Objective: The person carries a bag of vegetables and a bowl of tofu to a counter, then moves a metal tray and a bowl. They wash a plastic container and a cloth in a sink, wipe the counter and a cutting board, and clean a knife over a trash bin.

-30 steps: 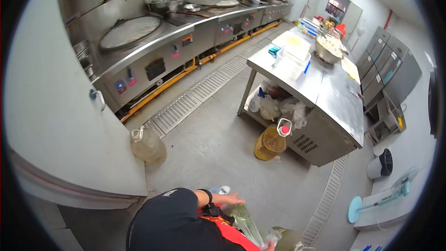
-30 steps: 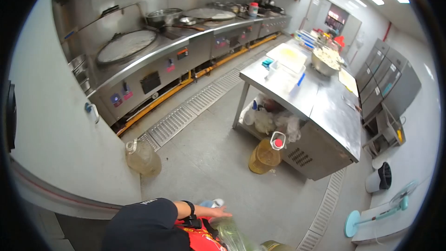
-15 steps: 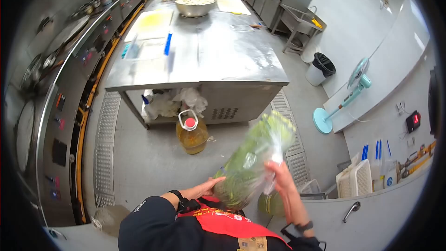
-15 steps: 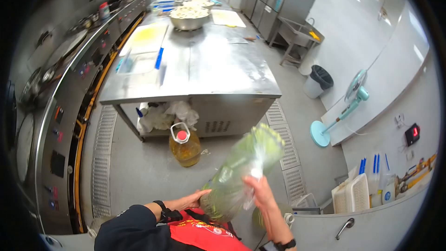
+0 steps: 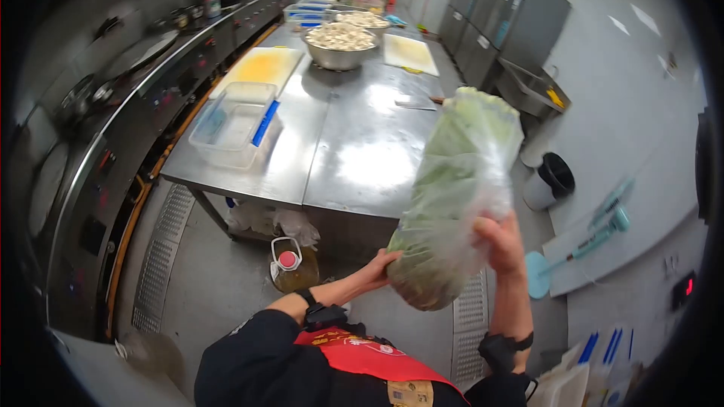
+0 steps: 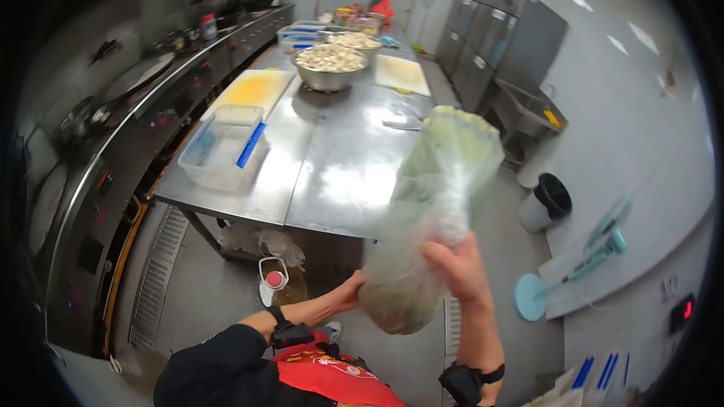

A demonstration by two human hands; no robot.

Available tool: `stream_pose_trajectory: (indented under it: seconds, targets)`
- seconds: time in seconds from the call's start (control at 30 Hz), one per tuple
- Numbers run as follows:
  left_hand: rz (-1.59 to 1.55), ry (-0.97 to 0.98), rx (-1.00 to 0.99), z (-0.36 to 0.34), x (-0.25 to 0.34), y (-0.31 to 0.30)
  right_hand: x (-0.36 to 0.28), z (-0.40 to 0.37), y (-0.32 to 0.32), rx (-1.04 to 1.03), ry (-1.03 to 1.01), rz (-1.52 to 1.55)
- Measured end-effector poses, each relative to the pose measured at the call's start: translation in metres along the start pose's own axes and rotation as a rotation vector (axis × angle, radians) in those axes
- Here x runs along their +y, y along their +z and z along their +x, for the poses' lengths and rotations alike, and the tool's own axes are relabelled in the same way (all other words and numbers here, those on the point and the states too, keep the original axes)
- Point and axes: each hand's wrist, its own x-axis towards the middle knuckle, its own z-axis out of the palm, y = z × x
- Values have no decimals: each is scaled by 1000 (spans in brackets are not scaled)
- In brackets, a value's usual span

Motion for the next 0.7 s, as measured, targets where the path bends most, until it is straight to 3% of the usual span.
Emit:
stream_pose_trajectory:
  seconds: [0.03,0.17,0.23,0.27,0.33,0.37,0.4,0.47,0.57,0.63,0.7]
  targets:
    - [9,-22,200,11,5,14,2,4,-18,24,-33,-22]
    - [201,43,370,63,33,22,57,67,-89,143,-8,-181]
    - [539,-243,392,84,55,-3,133,99,-130,309,-24,-368]
    - [702,-393,399,90,59,-13,186,100,-158,398,-4,-618]
    - [751,-229,450,91,54,-19,275,91,-228,343,-75,-991]
    - [692,-135,444,85,63,-23,297,95,-253,198,-163,-1107]
    - [635,-41,437,78,73,-27,290,103,-250,120,7,-877]
    - [570,345,629,60,106,-66,261,99,-244,-29,347,-416]
    - [443,725,1072,-3,171,-97,242,100,-259,-113,244,-481]
    - [297,883,1217,-32,214,-93,209,91,-272,63,283,-402]
    - [253,955,1367,-68,244,-117,219,83,-293,305,161,-180]
